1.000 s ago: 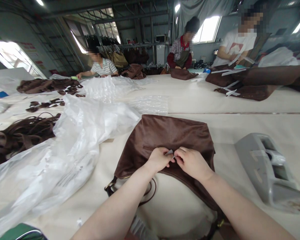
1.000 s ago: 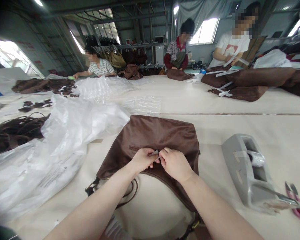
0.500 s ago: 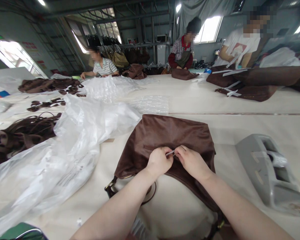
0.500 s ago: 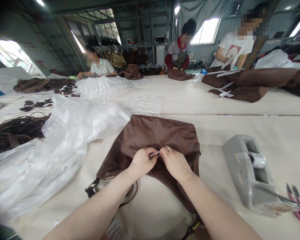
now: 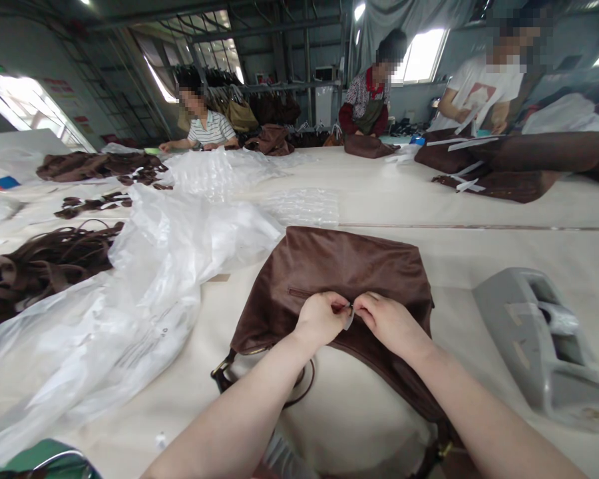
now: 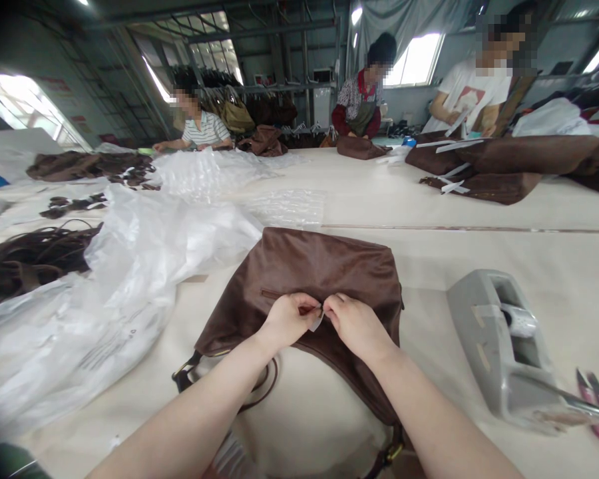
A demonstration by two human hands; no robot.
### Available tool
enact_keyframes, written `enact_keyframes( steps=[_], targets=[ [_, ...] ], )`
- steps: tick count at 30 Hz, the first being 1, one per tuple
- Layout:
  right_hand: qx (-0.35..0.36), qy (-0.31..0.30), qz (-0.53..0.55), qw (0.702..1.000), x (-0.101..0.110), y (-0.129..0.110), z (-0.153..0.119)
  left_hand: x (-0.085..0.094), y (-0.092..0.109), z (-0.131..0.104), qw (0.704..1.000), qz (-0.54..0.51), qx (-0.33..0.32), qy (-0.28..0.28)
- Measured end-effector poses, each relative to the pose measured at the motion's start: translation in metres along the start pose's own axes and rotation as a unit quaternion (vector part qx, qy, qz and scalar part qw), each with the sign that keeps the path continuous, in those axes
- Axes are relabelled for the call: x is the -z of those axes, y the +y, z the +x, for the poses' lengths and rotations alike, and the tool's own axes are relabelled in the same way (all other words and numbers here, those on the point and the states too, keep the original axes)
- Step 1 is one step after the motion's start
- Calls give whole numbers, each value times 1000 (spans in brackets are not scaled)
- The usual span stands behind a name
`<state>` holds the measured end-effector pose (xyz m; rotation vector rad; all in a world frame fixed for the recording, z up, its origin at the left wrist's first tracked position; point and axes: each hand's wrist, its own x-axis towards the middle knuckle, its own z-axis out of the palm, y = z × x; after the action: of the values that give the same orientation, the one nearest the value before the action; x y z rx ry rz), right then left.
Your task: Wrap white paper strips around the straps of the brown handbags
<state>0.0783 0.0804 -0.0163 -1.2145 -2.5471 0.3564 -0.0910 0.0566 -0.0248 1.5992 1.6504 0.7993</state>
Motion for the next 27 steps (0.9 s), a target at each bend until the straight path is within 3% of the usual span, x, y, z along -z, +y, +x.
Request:
enact_keyframes(
  steps=[12,19,27],
  targets=[
    [0,20,8,1000,-3,0,3,-3,1,-2,999,-11,14,41],
    [-13,36,-10,999,-8,-3,4,3,11,-8,994,80,-30,68],
    [-1,33,13,999,-9,0,7,8,9,-7,996,35,-67,52]
  ],
)
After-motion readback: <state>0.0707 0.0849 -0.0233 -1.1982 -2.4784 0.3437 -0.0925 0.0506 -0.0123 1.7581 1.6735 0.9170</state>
